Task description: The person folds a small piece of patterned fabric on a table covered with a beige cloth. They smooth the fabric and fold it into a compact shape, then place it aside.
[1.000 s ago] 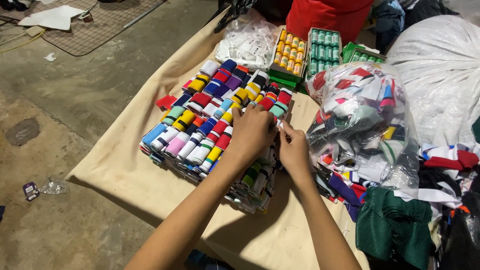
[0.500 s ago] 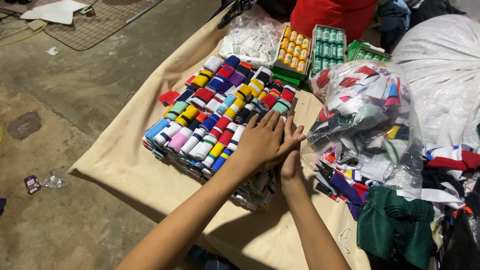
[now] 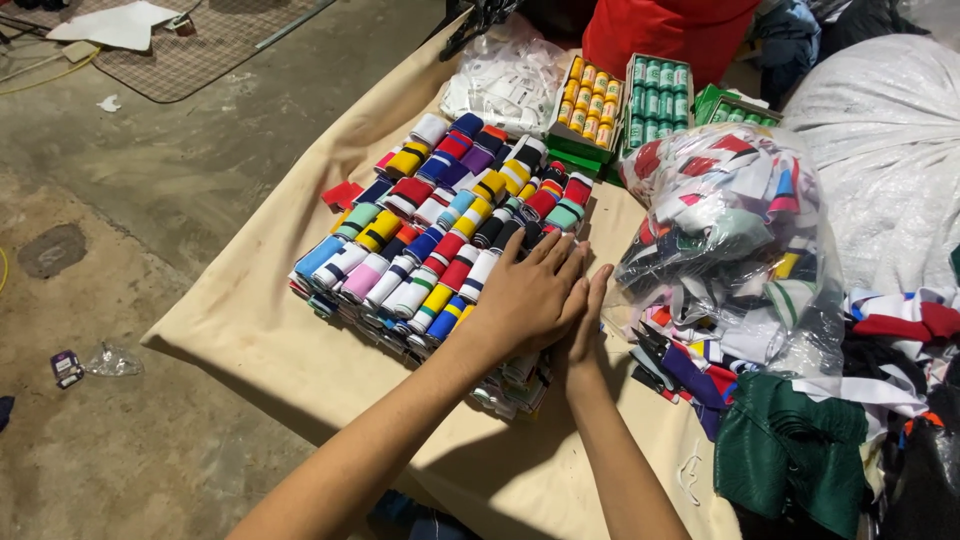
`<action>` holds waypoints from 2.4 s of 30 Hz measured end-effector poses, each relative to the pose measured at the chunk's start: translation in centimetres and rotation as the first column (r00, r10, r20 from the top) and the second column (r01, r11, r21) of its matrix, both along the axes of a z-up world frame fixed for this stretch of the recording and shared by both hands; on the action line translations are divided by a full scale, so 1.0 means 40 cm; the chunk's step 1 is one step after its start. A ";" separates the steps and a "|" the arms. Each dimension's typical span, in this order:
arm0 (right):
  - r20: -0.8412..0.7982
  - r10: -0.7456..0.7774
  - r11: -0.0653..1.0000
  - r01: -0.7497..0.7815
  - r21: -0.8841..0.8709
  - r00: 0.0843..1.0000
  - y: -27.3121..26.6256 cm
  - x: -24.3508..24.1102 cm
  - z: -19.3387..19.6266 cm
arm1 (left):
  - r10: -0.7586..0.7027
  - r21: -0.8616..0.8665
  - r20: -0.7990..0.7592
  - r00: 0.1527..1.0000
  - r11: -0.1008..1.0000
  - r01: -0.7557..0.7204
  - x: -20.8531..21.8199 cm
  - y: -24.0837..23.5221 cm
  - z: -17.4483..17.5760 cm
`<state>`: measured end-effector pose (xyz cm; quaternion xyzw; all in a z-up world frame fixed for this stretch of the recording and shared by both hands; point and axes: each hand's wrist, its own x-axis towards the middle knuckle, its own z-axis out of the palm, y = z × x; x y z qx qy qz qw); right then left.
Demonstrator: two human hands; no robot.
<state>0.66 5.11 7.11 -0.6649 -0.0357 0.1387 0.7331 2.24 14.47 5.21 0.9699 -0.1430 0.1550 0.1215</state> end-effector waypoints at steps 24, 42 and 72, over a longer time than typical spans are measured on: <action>0.551 0.138 0.243 0.511 -0.824 0.823 -0.455 0.002 -0.181 | -0.011 -0.176 -0.011 1.000 0.984 0.009 -0.090 -0.297 -0.134; 0.719 0.052 0.538 0.587 -0.605 0.693 -0.534 0.038 -0.251 | 0.017 -0.582 0.288 0.958 0.797 0.161 0.047 -0.375 -0.151; 0.353 -0.412 0.834 0.504 -0.224 0.840 -0.552 0.072 -0.283 | -0.133 -0.925 -0.281 0.951 0.302 -0.231 0.026 -0.388 -0.166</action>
